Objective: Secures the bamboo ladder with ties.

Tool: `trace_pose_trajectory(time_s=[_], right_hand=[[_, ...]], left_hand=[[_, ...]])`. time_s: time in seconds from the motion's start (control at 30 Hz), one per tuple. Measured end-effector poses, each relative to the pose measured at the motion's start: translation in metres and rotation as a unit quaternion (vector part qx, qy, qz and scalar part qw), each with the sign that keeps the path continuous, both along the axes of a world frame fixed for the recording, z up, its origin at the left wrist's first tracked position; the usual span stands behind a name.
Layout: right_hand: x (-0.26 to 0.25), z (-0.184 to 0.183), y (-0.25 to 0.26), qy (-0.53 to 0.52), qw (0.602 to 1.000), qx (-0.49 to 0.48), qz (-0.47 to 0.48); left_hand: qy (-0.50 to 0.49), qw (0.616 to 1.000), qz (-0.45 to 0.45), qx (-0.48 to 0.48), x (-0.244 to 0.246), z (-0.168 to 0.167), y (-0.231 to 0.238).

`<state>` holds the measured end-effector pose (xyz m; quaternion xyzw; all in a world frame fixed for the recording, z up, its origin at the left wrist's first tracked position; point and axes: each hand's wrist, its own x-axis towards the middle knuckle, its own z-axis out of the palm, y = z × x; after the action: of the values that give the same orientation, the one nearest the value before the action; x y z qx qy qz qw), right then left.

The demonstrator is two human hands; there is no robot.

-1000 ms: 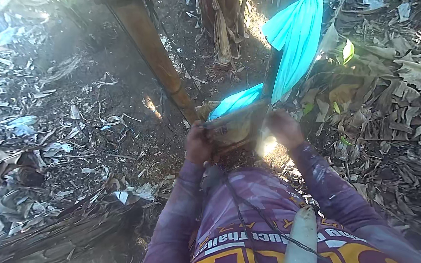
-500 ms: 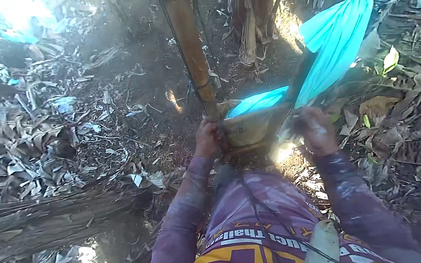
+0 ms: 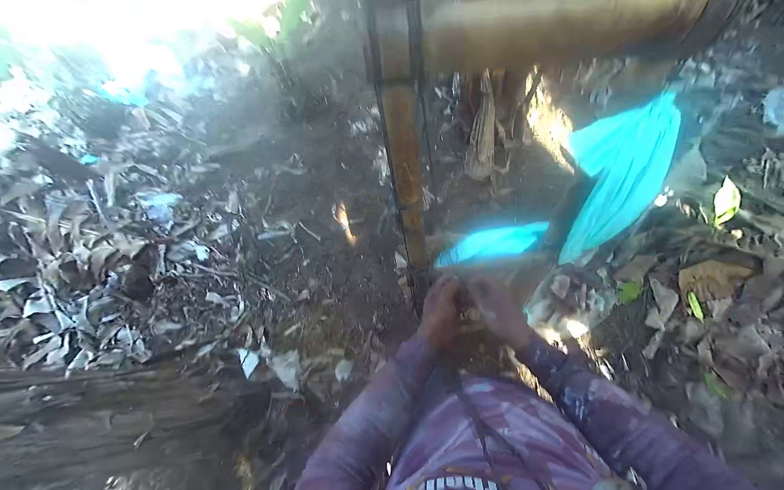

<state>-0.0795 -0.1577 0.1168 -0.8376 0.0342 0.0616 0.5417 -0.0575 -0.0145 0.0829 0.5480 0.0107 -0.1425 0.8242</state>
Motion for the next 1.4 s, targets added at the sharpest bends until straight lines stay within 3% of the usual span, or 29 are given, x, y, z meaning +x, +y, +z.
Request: trace_pose_trajectory(time_s=[0.3, 0.5, 0.7, 0.8, 0.9, 1.0, 1.1, 1.23, 1.4], right_hand=[[0.011, 0.018, 0.006, -0.019, 0.997, -0.057, -0.042], [0.008, 0.022, 0.007, -0.051, 0.997, 0.003, -0.06], [0.012, 0.036, 0.002, -0.084, 0.992, 0.079, -0.056], [0.027, 0.044, -0.006, -0.121, 0.984, 0.101, -0.083], [0.051, 0.062, -0.017, -0.14, 0.983, 0.114, 0.02], [0.066, 0.091, -0.012, -0.141, 0.97, 0.158, 0.122], [0.074, 0.104, -0.003, -0.143, 0.96, 0.219, 0.099], [0.083, 0.111, -0.001, -0.187, 0.95, 0.248, 0.041], [0.097, 0.133, -0.001, -0.266, 0.95, 0.162, -0.006]], left_hand=[[-0.085, 0.981, -0.027, 0.174, 0.015, 0.025, -0.004], [-0.112, 0.982, -0.016, 0.154, 0.03, 0.037, -0.003], [-0.088, 0.996, -0.023, -0.003, 0.055, 0.075, 0.012], [-0.079, 0.996, -0.023, -0.016, 0.066, 0.096, 0.023], [-0.14, 0.98, -0.12, 0.071, 0.07, 0.116, 0.026], [-0.263, 0.917, -0.207, 0.217, 0.065, 0.139, 0.02], [-0.344, 0.868, -0.216, 0.286, 0.07, 0.15, 0.017], [-0.348, 0.858, -0.197, 0.323, 0.083, 0.161, 0.02], [-0.355, 0.853, -0.131, 0.36, 0.097, 0.189, 0.027]])
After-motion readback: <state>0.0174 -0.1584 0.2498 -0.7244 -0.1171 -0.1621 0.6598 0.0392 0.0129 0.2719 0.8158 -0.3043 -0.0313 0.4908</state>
